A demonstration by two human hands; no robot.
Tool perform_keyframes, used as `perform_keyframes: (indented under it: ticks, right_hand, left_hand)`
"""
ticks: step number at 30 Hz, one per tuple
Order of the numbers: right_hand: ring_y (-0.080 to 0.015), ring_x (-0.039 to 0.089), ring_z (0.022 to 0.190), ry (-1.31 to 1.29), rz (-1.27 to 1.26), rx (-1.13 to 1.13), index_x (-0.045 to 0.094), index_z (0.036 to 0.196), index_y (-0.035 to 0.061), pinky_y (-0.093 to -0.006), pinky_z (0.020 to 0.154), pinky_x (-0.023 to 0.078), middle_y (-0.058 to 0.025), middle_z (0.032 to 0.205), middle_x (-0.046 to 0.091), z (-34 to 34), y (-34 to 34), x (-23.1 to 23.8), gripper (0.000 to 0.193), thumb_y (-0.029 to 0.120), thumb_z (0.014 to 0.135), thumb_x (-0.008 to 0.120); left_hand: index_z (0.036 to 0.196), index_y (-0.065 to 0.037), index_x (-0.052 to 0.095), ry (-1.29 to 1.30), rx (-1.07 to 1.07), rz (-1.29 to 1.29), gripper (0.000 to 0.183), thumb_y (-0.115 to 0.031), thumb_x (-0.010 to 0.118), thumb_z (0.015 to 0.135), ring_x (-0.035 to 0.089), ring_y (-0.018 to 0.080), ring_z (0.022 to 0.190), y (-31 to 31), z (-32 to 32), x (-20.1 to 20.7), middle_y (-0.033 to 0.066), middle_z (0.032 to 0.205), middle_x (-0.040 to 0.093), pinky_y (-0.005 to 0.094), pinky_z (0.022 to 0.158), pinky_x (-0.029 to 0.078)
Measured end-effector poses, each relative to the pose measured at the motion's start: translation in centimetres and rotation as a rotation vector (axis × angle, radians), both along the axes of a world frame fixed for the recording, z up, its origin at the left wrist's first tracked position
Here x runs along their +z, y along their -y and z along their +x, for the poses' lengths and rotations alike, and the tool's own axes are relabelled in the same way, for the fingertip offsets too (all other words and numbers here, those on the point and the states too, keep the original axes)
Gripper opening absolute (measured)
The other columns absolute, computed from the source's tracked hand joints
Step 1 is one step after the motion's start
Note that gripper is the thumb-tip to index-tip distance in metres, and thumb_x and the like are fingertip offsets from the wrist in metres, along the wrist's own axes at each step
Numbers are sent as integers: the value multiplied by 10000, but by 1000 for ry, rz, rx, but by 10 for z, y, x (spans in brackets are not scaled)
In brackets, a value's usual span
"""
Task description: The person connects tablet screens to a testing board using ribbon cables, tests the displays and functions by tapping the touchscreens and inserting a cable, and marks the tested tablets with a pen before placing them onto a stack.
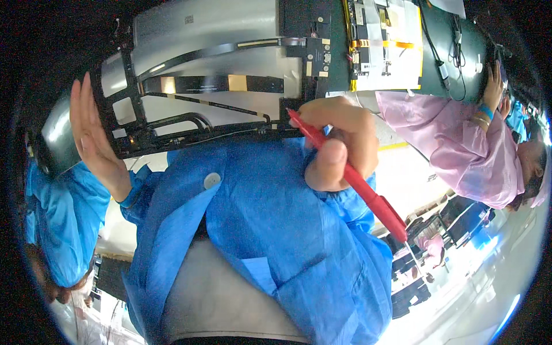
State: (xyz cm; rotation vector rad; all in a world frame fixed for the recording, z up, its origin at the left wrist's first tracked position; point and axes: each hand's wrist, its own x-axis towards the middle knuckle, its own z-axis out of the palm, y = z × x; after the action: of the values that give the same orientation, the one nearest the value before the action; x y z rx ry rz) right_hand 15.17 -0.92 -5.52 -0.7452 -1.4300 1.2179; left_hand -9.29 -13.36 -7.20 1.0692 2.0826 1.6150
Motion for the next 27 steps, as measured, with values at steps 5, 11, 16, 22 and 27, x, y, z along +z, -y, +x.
perform_keyframes:
  ticks: [5,11,16,22,27]
  right_hand:
    - [-133,519,485,395,41,-33,457,716,12,-234,459,387,-126,588,578,9,8,-1,204,-60,749,645]
    - [-124,507,478,567,67,-100,434,683,20,-229,459,387,-127,584,568,5,9,2,216,-60,759,620]
    - [-150,505,453,536,136,-65,429,662,25,-238,452,392,-128,574,555,9,9,-1,225,-76,760,604]
    - [-162,517,436,247,260,-19,459,695,20,-248,411,389,-123,575,563,16,-2,-17,182,-80,767,594]
    - [-175,546,438,331,-33,-156,544,1021,-39,-249,459,464,-209,732,641,54,-13,-1,548,452,967,308]
  left_hand:
    - [1350,60,321,-77,-14,-20,683,-454,359,901,335,322,1305,7,-3,-7,255,1367,369,395,1099,198]
    - [1360,51,311,-78,-17,-20,670,-434,354,900,306,322,1323,3,-1,-4,259,1379,352,409,1109,156]
    - [1338,70,335,-103,-2,-12,675,-434,400,894,376,319,1281,6,-1,-5,243,1353,394,385,1082,255]
    - [1342,49,344,-141,-34,2,634,-399,380,894,366,325,1288,5,-3,-8,236,1360,389,388,1088,244]
    - [1359,27,324,-159,-121,-26,642,-435,347,914,312,310,1320,3,-12,0,210,1400,339,386,1100,220]
